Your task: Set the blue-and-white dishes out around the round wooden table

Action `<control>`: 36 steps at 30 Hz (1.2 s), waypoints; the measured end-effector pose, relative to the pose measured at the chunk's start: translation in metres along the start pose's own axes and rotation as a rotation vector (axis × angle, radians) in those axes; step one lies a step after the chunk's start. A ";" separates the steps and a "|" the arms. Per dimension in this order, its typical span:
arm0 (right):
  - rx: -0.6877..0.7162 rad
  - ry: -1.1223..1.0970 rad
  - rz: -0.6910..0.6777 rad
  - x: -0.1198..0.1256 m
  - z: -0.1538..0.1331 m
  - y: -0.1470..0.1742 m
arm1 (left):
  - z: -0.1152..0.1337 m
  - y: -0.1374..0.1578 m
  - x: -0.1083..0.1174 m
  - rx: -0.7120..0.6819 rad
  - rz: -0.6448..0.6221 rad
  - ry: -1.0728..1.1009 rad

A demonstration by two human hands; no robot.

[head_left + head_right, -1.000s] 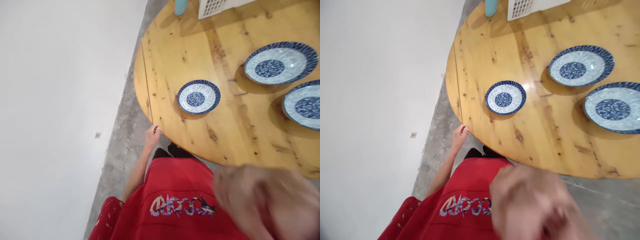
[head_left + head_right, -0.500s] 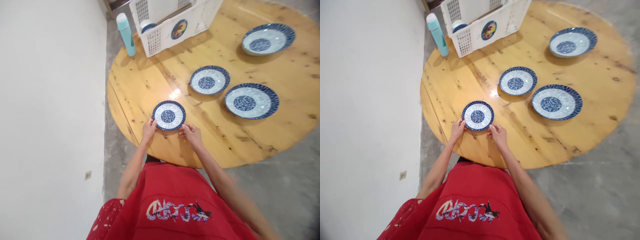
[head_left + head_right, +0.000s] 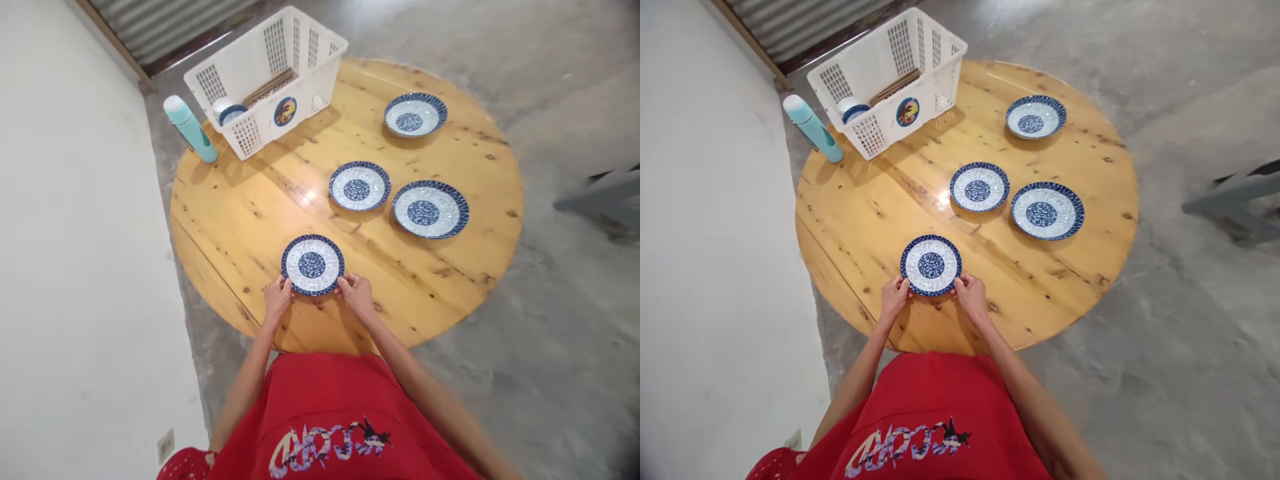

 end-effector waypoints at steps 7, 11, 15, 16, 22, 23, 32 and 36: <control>0.017 0.041 0.014 -0.003 0.003 0.003 | -0.007 -0.006 0.002 -0.016 -0.019 -0.030; 0.024 0.043 -0.004 -0.003 0.003 0.004 | -0.005 -0.006 0.004 -0.004 -0.024 -0.036; 0.024 0.047 -0.021 -0.005 0.003 0.007 | -0.005 -0.006 0.007 -0.005 -0.021 -0.050; 0.023 0.047 -0.023 -0.005 0.003 0.008 | -0.006 -0.007 0.008 -0.008 -0.018 -0.057; 0.038 -0.040 -0.056 0.001 0.004 0.004 | -0.010 -0.008 0.013 -0.080 -0.030 -0.088; 0.025 -0.107 -0.021 0.006 0.003 -0.001 | -0.011 -0.007 0.014 -0.075 -0.034 -0.074; -0.235 -0.639 0.572 0.120 -0.030 -0.093 | -0.030 0.005 0.041 0.060 0.051 0.060; -0.250 -0.660 0.661 0.148 -0.039 -0.113 | -0.037 0.011 0.047 0.103 0.124 0.069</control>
Point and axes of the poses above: each hand's wrist, its own y-axis away from the middle knuckle, its own x-axis out of the back of the hand, z = x × y, the point moved 2 cm from there along -y, towards the middle knuckle, and after that the axes turned 2 degrees about -y, right-handed, at the moved point
